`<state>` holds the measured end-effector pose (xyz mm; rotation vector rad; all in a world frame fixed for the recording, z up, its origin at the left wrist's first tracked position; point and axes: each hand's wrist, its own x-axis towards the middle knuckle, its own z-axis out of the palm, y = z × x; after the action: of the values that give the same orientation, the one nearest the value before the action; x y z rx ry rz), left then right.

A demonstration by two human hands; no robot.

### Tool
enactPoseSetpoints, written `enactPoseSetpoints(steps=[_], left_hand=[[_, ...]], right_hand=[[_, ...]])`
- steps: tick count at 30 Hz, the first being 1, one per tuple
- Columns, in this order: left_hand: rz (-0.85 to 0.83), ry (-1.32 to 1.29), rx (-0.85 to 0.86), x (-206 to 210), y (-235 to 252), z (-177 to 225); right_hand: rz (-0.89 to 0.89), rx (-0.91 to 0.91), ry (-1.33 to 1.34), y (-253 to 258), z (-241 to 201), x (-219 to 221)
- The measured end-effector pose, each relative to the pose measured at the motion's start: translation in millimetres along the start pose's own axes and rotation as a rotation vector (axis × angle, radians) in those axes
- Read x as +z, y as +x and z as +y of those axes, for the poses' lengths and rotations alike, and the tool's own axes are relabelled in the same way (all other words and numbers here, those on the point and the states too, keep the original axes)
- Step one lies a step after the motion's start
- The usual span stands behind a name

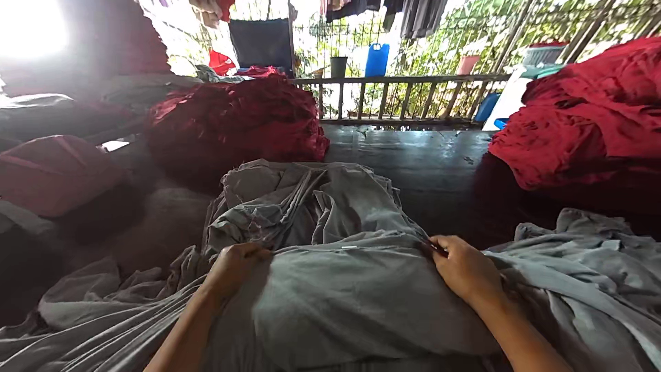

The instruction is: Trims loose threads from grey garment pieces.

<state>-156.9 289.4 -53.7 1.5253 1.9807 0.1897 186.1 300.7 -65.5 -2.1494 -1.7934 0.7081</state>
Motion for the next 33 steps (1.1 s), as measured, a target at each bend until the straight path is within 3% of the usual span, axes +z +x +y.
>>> enactPoseSetpoints(steps=[4,8,11,14,16,18,20,24,30,33], left_hand=[[-0.018,0.158,0.019,4,9,0],[-0.062,0.375,-0.069,-2,-5,28],[0.204,0.349,0.031,4,-39,53],[0.498,0.156,0.416,37,-74,63],[0.423,0.12,0.598,63,-85,67],[0.248,0.14,0.583,82,-87,67],[0.107,0.189,0.485,90,-80,62],[0.065,0.246,0.422,91,-62,61],[-0.015,0.33,0.326,76,-54,74],[0.114,0.225,0.377,78,-73,80]], right_hand=[[-0.1,0.103,-0.086,5,-11,-2],[-0.154,0.137,-0.135,4,-24,-5],[-0.145,0.118,-0.129,-4,-25,-10],[-0.041,0.089,0.0,-13,-19,-9],[0.14,-0.038,0.235,-23,-7,-10],[0.317,-0.214,0.441,-41,3,-16],[0.41,-0.415,0.454,-67,18,-22],[0.236,-0.719,0.273,-137,79,-16],[-0.007,-0.509,0.411,-210,106,10],[-0.008,-0.433,0.511,-220,104,20]])
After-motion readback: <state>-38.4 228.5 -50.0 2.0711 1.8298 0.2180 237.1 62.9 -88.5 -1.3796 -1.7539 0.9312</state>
